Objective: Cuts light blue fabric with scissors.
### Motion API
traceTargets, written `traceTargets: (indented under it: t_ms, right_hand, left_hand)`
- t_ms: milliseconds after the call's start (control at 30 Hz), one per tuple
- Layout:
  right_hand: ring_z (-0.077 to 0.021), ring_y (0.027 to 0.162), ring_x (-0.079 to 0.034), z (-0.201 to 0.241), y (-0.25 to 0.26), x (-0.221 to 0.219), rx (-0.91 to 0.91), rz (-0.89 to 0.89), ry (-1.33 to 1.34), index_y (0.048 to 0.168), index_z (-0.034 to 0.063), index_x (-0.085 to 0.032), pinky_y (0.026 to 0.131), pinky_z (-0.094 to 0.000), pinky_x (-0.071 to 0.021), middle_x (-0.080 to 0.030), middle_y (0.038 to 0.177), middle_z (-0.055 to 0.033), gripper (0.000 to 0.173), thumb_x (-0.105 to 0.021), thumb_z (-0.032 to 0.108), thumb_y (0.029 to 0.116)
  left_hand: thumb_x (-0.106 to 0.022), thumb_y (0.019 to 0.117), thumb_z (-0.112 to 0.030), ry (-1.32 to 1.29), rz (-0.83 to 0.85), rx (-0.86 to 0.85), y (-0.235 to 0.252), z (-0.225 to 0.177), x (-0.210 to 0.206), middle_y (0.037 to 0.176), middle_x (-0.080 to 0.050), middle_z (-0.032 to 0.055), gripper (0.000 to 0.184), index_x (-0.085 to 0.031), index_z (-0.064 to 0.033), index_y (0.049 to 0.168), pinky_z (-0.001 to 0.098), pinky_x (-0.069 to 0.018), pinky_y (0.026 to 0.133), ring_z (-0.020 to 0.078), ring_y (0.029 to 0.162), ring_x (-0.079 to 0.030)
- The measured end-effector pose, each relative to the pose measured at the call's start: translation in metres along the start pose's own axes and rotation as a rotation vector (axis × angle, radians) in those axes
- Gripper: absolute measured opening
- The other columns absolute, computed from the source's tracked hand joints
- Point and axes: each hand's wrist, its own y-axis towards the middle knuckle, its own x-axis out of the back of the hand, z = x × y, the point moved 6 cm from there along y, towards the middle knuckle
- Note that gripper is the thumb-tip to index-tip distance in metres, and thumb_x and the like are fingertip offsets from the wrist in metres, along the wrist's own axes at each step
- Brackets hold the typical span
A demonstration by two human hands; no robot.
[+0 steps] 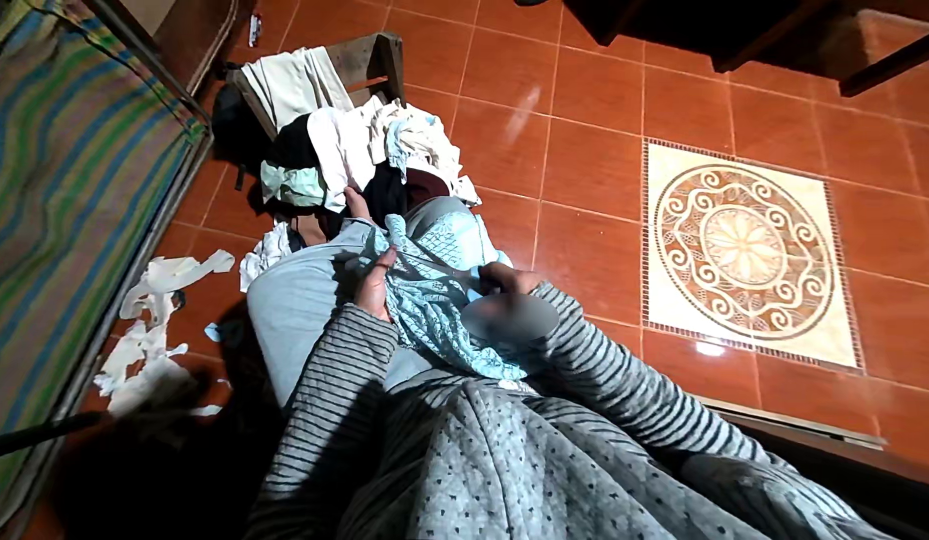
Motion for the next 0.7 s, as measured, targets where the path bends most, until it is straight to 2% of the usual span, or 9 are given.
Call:
traceTargets:
  t_ms: [67, 100, 200, 300, 433, 567, 700]
  right_hand:
    - [-0.0404, 0.105, -0.068, 0.002, 0.006, 0.000, -0.024, -0.036, -0.088, 0.124, -0.0052, -0.064, 0.095, -0.0587, -0.0508, -0.070, 0.113, -0.0253, 0.049, -0.074, 0.029, 0.0905]
    - [-0.0421, 0.104, -0.068, 0.001, 0.009, -0.002, -0.022, -0.057, -0.112, 0.123, -0.0047, -0.064, 0.093, -0.0602, -0.0508, -0.070, 0.112, -0.0261, 0.049, -0.075, 0.030, 0.0894]
    - [-0.0417, 0.104, -0.069, -0.001, 0.013, -0.008, -0.042, -0.073, -0.157, 0.124, -0.0027, -0.065, 0.092, -0.0610, -0.0512, -0.069, 0.114, -0.0253, 0.051, -0.074, 0.034, 0.0886]
    - [-0.0412, 0.105, -0.069, -0.001, 0.014, -0.011, -0.047, -0.083, -0.175, 0.125, -0.0019, -0.064, 0.093, -0.0599, -0.0514, -0.069, 0.116, -0.0249, 0.052, -0.074, 0.035, 0.0898]
    - [-0.0419, 0.105, -0.069, -0.001, 0.015, -0.012, -0.063, -0.098, -0.203, 0.125, -0.0016, -0.064, 0.092, -0.0604, -0.0516, -0.069, 0.116, -0.0253, 0.052, -0.075, 0.034, 0.0886]
    - [-0.0438, 0.110, -0.067, 0.001, 0.016, -0.014, -0.062, -0.100, -0.253, 0.127, -0.0016, -0.063, 0.094, -0.0604, -0.0498, -0.068, 0.120, -0.0259, 0.052, -0.073, 0.032, 0.0891]
    - [-0.0433, 0.107, -0.068, 0.002, 0.016, -0.014, -0.050, -0.126, -0.238, 0.125, -0.0016, -0.064, 0.092, -0.0602, -0.0507, -0.069, 0.116, -0.0257, 0.049, -0.073, 0.030, 0.0895]
  left_hand:
    - [-0.050, 0.1037, -0.012, 0.017, -0.006, -0.032, 0.000, 0.000, 0.001, 0.110, -0.064, 0.0034, 0.022, -0.058, -0.0058, 0.123, 0.0323, -0.0536, 0.090, 0.0096, 0.101, -0.062]
    - [-0.051, 0.1031, -0.010, 0.009, -0.006, -0.007, 0.000, 0.002, 0.002, 0.110, -0.064, 0.0054, 0.023, -0.057, -0.0052, 0.125, 0.0335, -0.0539, 0.089, 0.0116, 0.099, -0.063]
    - [-0.053, 0.1021, -0.009, 0.001, 0.002, 0.044, 0.003, 0.007, 0.003, 0.112, -0.064, 0.0073, 0.027, -0.055, -0.0059, 0.129, 0.0356, -0.0543, 0.088, 0.0135, 0.100, -0.063]
    - [-0.055, 0.1009, -0.009, -0.018, 0.032, 0.046, 0.004, 0.010, 0.001, 0.107, -0.066, 0.0061, 0.024, -0.058, -0.0066, 0.124, 0.0350, -0.0556, 0.087, 0.0131, 0.097, -0.065]
    - [-0.057, 0.1001, -0.008, -0.042, 0.035, 0.054, -0.002, 0.007, -0.004, 0.107, -0.068, 0.0059, 0.024, -0.058, -0.0061, 0.124, 0.0345, -0.0562, 0.089, 0.0125, 0.098, -0.066]
    - [-0.056, 0.0999, -0.006, -0.038, 0.049, 0.057, 0.000, 0.008, -0.003, 0.108, -0.067, 0.0060, 0.026, -0.056, -0.0055, 0.126, 0.0346, -0.0559, 0.089, 0.0120, 0.098, -0.065]
    - [-0.058, 0.1004, -0.009, -0.047, 0.051, 0.087, -0.002, 0.008, -0.004, 0.104, -0.069, 0.0058, 0.022, -0.059, -0.0060, 0.122, 0.0350, -0.0573, 0.087, 0.0129, 0.095, -0.068]
